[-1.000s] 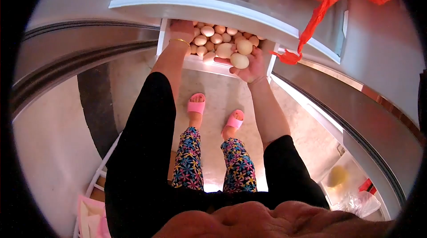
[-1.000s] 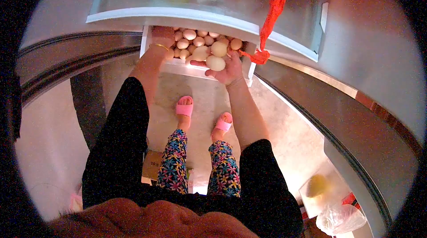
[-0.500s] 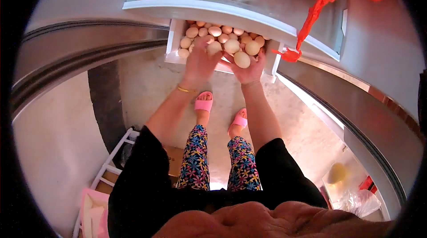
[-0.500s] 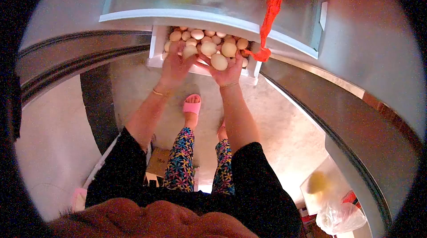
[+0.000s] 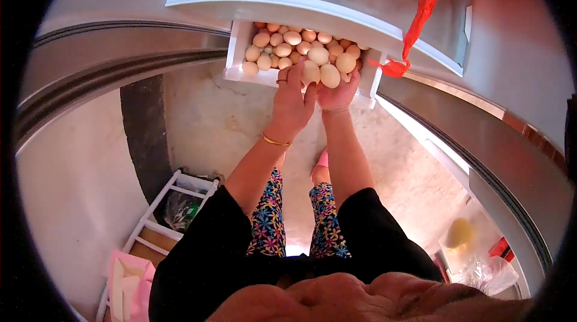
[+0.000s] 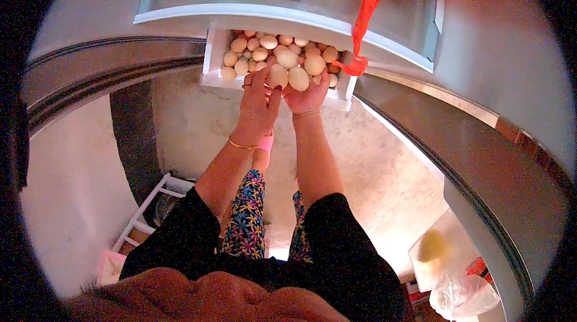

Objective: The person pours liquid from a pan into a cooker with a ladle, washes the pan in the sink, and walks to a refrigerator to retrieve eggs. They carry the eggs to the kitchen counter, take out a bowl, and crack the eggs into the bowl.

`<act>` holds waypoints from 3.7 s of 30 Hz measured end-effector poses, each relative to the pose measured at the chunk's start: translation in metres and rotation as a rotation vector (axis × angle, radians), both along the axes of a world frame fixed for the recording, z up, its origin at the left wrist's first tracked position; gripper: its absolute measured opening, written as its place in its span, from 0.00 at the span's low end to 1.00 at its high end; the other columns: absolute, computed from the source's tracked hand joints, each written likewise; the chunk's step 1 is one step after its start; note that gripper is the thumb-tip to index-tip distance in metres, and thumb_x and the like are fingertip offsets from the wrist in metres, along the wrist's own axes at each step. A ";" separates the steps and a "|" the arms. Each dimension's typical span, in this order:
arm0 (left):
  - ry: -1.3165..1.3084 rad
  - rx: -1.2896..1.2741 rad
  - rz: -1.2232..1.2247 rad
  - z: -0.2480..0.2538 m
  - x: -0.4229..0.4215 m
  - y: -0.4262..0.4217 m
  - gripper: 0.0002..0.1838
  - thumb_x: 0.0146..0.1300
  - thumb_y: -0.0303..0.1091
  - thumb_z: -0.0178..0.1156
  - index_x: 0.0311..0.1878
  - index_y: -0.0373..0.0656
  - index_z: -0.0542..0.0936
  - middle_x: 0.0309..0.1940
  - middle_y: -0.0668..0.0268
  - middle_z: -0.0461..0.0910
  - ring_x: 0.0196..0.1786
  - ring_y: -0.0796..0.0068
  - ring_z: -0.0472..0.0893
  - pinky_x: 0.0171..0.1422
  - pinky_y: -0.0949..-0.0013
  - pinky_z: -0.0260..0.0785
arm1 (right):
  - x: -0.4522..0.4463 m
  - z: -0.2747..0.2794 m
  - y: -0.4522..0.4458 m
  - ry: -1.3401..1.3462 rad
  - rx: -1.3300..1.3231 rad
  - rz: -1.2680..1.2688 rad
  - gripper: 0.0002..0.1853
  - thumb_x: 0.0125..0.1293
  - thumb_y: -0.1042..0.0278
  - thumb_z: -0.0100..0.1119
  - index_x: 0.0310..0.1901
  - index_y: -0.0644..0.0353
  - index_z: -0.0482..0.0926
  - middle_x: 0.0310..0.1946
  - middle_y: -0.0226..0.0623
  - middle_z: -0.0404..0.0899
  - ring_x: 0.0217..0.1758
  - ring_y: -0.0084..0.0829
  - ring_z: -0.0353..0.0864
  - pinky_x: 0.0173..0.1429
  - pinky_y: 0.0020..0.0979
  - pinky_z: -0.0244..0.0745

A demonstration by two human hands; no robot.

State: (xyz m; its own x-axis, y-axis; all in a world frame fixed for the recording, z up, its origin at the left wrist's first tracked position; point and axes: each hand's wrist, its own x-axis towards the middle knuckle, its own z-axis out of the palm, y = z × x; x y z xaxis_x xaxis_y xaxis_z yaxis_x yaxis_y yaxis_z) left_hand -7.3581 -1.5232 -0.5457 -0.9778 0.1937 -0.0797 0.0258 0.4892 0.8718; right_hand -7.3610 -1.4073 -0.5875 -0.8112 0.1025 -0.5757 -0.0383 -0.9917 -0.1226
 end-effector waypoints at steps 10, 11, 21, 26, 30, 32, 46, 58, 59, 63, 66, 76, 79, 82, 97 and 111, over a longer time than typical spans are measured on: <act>-1.266 0.677 0.581 -0.035 0.019 -0.052 0.17 0.66 0.36 0.54 0.55 0.41 0.69 0.43 0.61 0.71 0.40 0.65 0.78 0.42 0.63 0.76 | 0.026 0.018 0.019 0.057 -0.033 0.068 0.35 0.63 0.32 0.32 0.58 0.52 0.69 0.62 0.47 0.67 0.63 0.61 0.67 0.54 0.72 0.65; -1.237 0.794 0.600 -0.048 0.021 -0.051 0.15 0.66 0.36 0.53 0.52 0.40 0.71 0.43 0.59 0.73 0.43 0.60 0.79 0.46 0.59 0.76 | 0.031 0.019 0.023 0.075 -0.025 0.083 0.34 0.62 0.32 0.32 0.56 0.52 0.70 0.62 0.47 0.67 0.63 0.61 0.68 0.54 0.72 0.65; -1.120 1.065 0.860 -0.085 -0.013 0.010 0.24 0.59 0.32 0.54 0.58 0.34 0.69 0.50 0.52 0.76 0.48 0.50 0.81 0.47 0.47 0.81 | 0.092 0.055 0.031 -0.141 -0.059 0.122 0.31 0.62 0.32 0.32 0.37 0.51 0.78 0.59 0.54 0.69 0.56 0.65 0.71 0.45 0.74 0.69; -1.065 1.034 0.868 -0.081 -0.012 0.012 0.24 0.57 0.30 0.55 0.57 0.30 0.68 0.51 0.47 0.74 0.48 0.44 0.79 0.47 0.43 0.80 | 0.129 0.047 0.042 0.029 -0.137 0.155 0.33 0.62 0.33 0.34 0.44 0.52 0.80 0.65 0.56 0.61 0.60 0.68 0.66 0.50 0.76 0.66; -1.025 0.996 0.834 -0.084 -0.023 0.016 0.25 0.56 0.31 0.55 0.57 0.30 0.66 0.54 0.45 0.71 0.53 0.41 0.77 0.54 0.38 0.77 | 0.150 0.049 0.044 0.108 -0.208 0.132 0.32 0.61 0.33 0.39 0.46 0.53 0.80 0.65 0.56 0.62 0.63 0.69 0.63 0.54 0.77 0.61; -0.993 0.991 0.782 -0.089 -0.033 0.022 0.25 0.57 0.32 0.56 0.57 0.30 0.67 0.52 0.47 0.72 0.50 0.44 0.78 0.50 0.42 0.79 | 0.156 0.041 0.046 0.216 -0.229 0.137 0.34 0.60 0.30 0.43 0.49 0.53 0.79 0.65 0.54 0.63 0.66 0.68 0.60 0.58 0.79 0.56; -0.861 1.309 0.617 -0.115 -0.111 0.035 0.18 0.54 0.22 0.53 0.49 0.30 0.65 0.40 0.52 0.69 0.40 0.50 0.75 0.54 0.45 0.76 | 0.168 0.070 0.034 0.259 -0.274 0.202 0.31 0.60 0.34 0.46 0.48 0.55 0.79 0.67 0.57 0.57 0.65 0.68 0.62 0.56 0.77 0.59; -1.099 0.587 0.158 0.012 0.017 -0.039 0.14 0.65 0.33 0.54 0.53 0.44 0.71 0.44 0.61 0.78 0.40 0.66 0.80 0.46 0.62 0.77 | 0.227 0.165 0.023 0.157 -0.312 0.327 0.28 0.64 0.38 0.39 0.44 0.56 0.75 0.62 0.57 0.63 0.63 0.68 0.64 0.54 0.77 0.61; -1.116 0.577 0.110 0.030 0.031 -0.047 0.12 0.66 0.33 0.53 0.52 0.44 0.71 0.43 0.61 0.78 0.39 0.66 0.80 0.45 0.63 0.77 | 0.239 0.182 0.022 0.176 -0.329 0.313 0.27 0.64 0.38 0.41 0.44 0.56 0.74 0.62 0.56 0.64 0.63 0.68 0.64 0.54 0.77 0.62; -1.036 0.419 -0.049 0.124 0.074 -0.048 0.14 0.67 0.30 0.49 0.54 0.41 0.71 0.44 0.61 0.78 0.39 0.71 0.80 0.43 0.68 0.76 | 0.276 0.258 0.020 0.250 -0.355 0.314 0.29 0.62 0.35 0.46 0.47 0.56 0.74 0.61 0.54 0.65 0.65 0.67 0.63 0.55 0.76 0.62; -0.990 0.398 -0.184 0.197 0.100 -0.032 0.15 0.66 0.26 0.48 0.55 0.39 0.71 0.45 0.60 0.79 0.40 0.72 0.80 0.45 0.71 0.75 | 0.316 0.294 0.016 0.254 -0.331 0.228 0.31 0.61 0.35 0.46 0.49 0.57 0.75 0.62 0.53 0.65 0.66 0.65 0.62 0.56 0.77 0.60; -0.420 0.451 -0.973 0.402 0.182 0.076 0.17 0.63 0.22 0.52 0.56 0.38 0.73 0.49 0.58 0.78 0.53 0.66 0.78 0.60 0.66 0.70 | 0.418 0.423 0.041 0.452 -0.179 0.002 0.32 0.61 0.33 0.45 0.49 0.55 0.77 0.65 0.55 0.62 0.66 0.65 0.63 0.60 0.76 0.58; 0.066 0.190 -1.200 0.435 0.231 0.136 0.21 0.60 0.24 0.55 0.58 0.36 0.71 0.53 0.51 0.75 0.58 0.56 0.74 0.65 0.61 0.66 | 0.467 0.435 0.063 0.385 -0.175 -0.097 0.33 0.60 0.32 0.43 0.47 0.55 0.78 0.59 0.51 0.69 0.65 0.65 0.64 0.59 0.78 0.56; 0.437 0.186 -1.205 0.423 0.283 0.214 0.26 0.55 0.26 0.57 0.59 0.34 0.68 0.56 0.47 0.72 0.61 0.49 0.71 0.67 0.57 0.62 | 0.529 0.435 0.089 0.309 -0.092 -0.177 0.32 0.59 0.32 0.45 0.46 0.55 0.78 0.59 0.50 0.70 0.64 0.65 0.64 0.59 0.77 0.57; 0.521 -0.813 -1.115 0.369 0.353 0.315 0.30 0.58 0.34 0.54 0.65 0.38 0.63 0.63 0.51 0.68 0.65 0.55 0.68 0.69 0.54 0.55 | 0.735 0.462 0.130 0.205 0.071 -0.676 0.31 0.56 0.31 0.51 0.42 0.54 0.79 0.58 0.49 0.70 0.61 0.62 0.66 0.54 0.78 0.61; 0.739 -0.759 -1.333 0.336 0.329 0.147 0.35 0.50 0.34 0.58 0.64 0.38 0.63 0.67 0.50 0.61 0.73 0.52 0.55 0.78 0.46 0.33 | 0.745 0.522 0.060 0.192 0.213 -0.964 0.29 0.59 0.33 0.47 0.41 0.54 0.78 0.57 0.49 0.70 0.61 0.56 0.69 0.56 0.73 0.61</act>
